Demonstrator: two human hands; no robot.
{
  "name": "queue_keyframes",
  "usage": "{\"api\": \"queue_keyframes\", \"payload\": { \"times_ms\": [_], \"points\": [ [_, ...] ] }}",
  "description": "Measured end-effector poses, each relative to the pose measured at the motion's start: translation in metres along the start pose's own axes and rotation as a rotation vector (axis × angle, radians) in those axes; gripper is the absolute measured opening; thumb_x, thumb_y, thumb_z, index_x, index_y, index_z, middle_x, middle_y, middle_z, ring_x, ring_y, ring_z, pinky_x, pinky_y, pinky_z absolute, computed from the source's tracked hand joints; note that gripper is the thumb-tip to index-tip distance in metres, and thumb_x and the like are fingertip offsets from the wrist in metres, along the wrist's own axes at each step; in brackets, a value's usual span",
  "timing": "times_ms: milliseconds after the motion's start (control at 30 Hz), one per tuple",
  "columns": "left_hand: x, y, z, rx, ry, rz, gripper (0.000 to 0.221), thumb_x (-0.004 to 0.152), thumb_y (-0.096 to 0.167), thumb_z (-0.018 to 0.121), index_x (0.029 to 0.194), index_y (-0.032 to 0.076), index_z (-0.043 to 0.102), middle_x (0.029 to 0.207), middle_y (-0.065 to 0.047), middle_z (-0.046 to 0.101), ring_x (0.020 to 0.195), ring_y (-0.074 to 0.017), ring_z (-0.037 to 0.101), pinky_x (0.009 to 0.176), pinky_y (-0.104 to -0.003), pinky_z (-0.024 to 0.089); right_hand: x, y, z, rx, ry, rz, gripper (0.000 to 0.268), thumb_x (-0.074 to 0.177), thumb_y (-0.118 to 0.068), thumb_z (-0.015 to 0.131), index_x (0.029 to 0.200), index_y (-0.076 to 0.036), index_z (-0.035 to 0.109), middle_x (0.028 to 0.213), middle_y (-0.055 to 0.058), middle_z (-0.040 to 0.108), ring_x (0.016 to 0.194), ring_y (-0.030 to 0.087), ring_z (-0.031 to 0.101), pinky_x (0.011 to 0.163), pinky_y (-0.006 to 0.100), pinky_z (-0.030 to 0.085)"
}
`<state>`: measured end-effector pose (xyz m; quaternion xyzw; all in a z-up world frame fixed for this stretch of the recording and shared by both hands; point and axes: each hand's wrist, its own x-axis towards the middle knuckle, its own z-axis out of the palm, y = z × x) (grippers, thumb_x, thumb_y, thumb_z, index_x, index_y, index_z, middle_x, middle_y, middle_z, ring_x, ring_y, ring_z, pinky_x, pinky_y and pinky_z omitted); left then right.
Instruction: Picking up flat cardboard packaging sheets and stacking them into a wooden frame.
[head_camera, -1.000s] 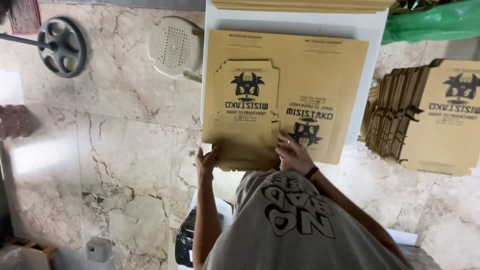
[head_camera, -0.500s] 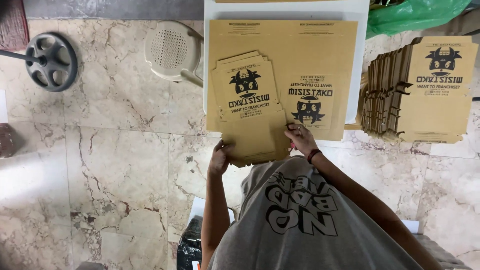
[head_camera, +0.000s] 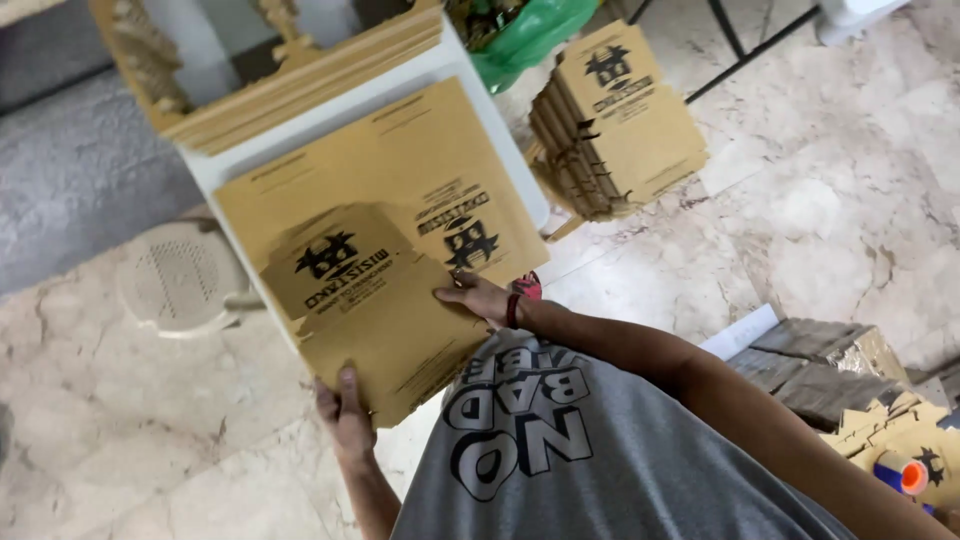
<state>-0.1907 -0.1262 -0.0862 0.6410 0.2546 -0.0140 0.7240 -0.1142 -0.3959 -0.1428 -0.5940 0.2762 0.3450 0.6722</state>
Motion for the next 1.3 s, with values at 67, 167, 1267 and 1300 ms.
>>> {"api": "queue_keyframes", "payload": {
  "times_ms": [67, 167, 1267, 1300],
  "points": [
    [-0.005, 0.028, 0.022, 0.086, -0.092, 0.132, 0.030, 0.104, 0.022, 0.059, 0.127, 0.003, 0.059, 0.102, -0.005, 0.070, 0.086, -0.0151, 0.068, 0.073, -0.025, 0.061, -0.038, -0.035, -0.012, -0.114, 0.013, -0.023, 0.111, 0.075, -0.059, 0.070, 0.160, -0.004, 0.023, 0.169, 0.017, 0.024, 0.152, 0.035, 0.034, 0.123, 0.044, 0.032],
    [-0.005, 0.033, 0.072, 0.253, 0.023, -0.014, 0.084, 0.095, 0.037, 0.060, 0.155, -0.010, 0.024, 0.146, -0.022, 0.054, 0.138, -0.0282, 0.051, 0.118, -0.035, 0.040, -0.066, -0.053, -0.067, 0.178, -0.124, -0.370, 0.031, 0.097, -0.033, 0.068, 0.076, -0.021, 0.049, 0.051, -0.010, 0.036, 0.040, 0.005, 0.028, 0.037, 0.026, 0.017],
    [0.260, -0.163, 0.697, 1.137, -0.448, 0.059, 0.125, 0.089, 0.054, 0.085, 0.154, 0.044, -0.022, 0.173, -0.016, -0.021, 0.154, -0.0605, 0.006, 0.093, -0.045, 0.065, 0.028, -0.036, -0.551, -0.083, 0.642, 0.429, 0.091, 0.088, -0.067, 0.052, 0.164, -0.032, 0.017, 0.168, 0.003, 0.028, 0.147, 0.033, 0.038, 0.090, 0.065, 0.055],
    [0.266, -0.154, 0.706, 1.223, -0.556, -0.024, 0.110, 0.096, 0.051, 0.076, 0.158, 0.041, -0.015, 0.172, -0.012, -0.019, 0.154, -0.0558, 0.006, 0.105, -0.049, 0.053, 0.045, -0.003, -0.560, -0.036, 0.722, 0.195, 0.086, 0.088, -0.054, 0.064, 0.161, -0.029, 0.028, 0.160, 0.011, 0.037, 0.142, 0.029, 0.045, 0.100, 0.051, 0.050]
  ]
}}
